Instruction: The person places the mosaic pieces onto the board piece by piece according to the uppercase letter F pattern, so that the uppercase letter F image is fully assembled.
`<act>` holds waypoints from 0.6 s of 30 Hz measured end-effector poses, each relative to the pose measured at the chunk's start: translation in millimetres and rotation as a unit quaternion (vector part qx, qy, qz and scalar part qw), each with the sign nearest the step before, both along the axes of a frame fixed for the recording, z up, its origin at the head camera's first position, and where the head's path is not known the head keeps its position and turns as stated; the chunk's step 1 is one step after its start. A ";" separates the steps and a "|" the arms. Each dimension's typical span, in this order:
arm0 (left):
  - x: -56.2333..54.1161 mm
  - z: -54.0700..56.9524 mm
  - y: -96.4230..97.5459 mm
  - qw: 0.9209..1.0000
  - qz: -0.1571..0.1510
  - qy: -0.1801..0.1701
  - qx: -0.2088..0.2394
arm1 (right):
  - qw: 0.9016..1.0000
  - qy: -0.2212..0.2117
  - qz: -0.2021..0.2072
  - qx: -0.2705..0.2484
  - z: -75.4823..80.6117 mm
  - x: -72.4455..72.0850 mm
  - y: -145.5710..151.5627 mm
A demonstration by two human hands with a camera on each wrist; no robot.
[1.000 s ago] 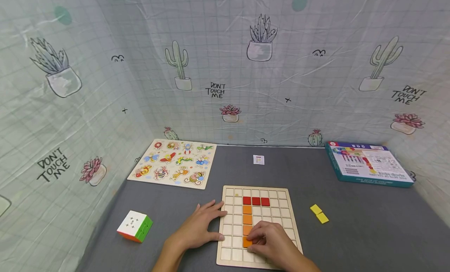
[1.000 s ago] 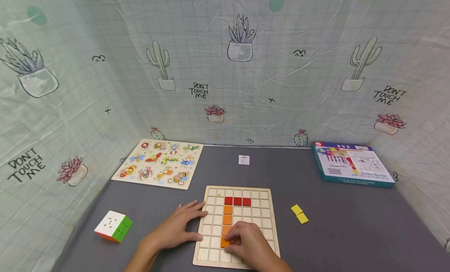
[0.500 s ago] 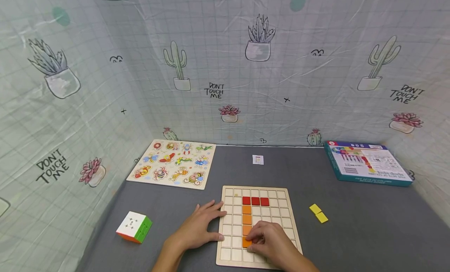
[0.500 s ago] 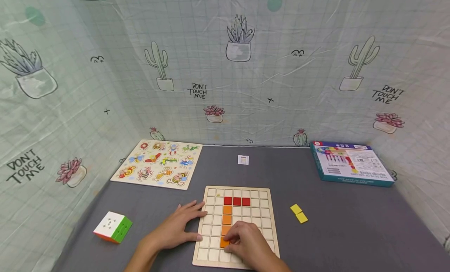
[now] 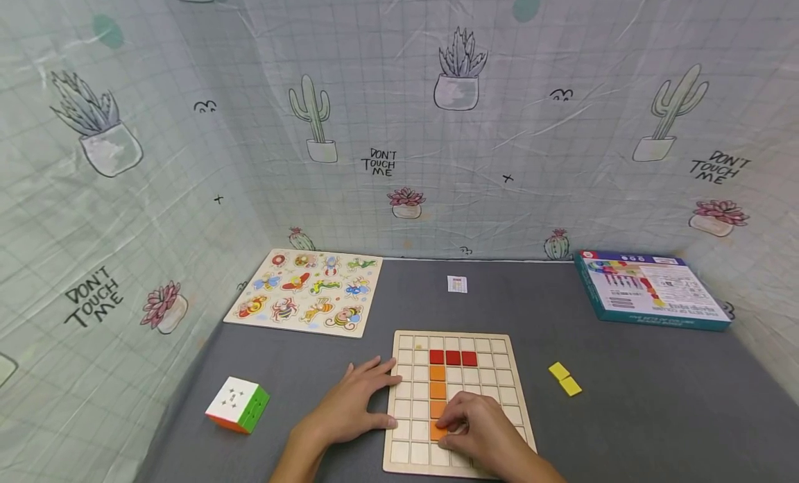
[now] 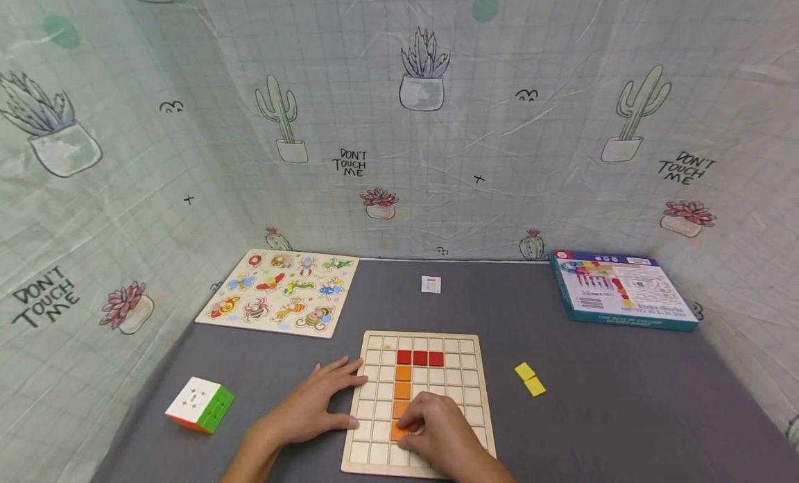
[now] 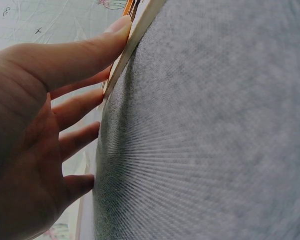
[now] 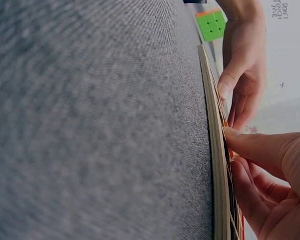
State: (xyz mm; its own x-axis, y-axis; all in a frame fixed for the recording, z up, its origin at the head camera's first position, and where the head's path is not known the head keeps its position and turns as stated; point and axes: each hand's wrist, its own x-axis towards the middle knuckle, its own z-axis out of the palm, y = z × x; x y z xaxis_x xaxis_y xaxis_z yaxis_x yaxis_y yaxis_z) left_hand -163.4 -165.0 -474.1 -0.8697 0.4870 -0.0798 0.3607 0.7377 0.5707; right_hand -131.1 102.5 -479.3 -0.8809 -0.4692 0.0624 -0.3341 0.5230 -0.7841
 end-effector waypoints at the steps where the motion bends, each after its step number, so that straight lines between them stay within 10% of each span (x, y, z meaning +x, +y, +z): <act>1: 0.0 -0.1 0.0 1.000 0.000 0.000 0.000 | 1.000 0.000 0.000 0.001 0.2 0.1 0.0; 18: 0.1 0.4 -0.3 1.000 0.001 -0.001 0.004 | 0.999 0.015 0.014 -0.049 11.6 -1.3 15.3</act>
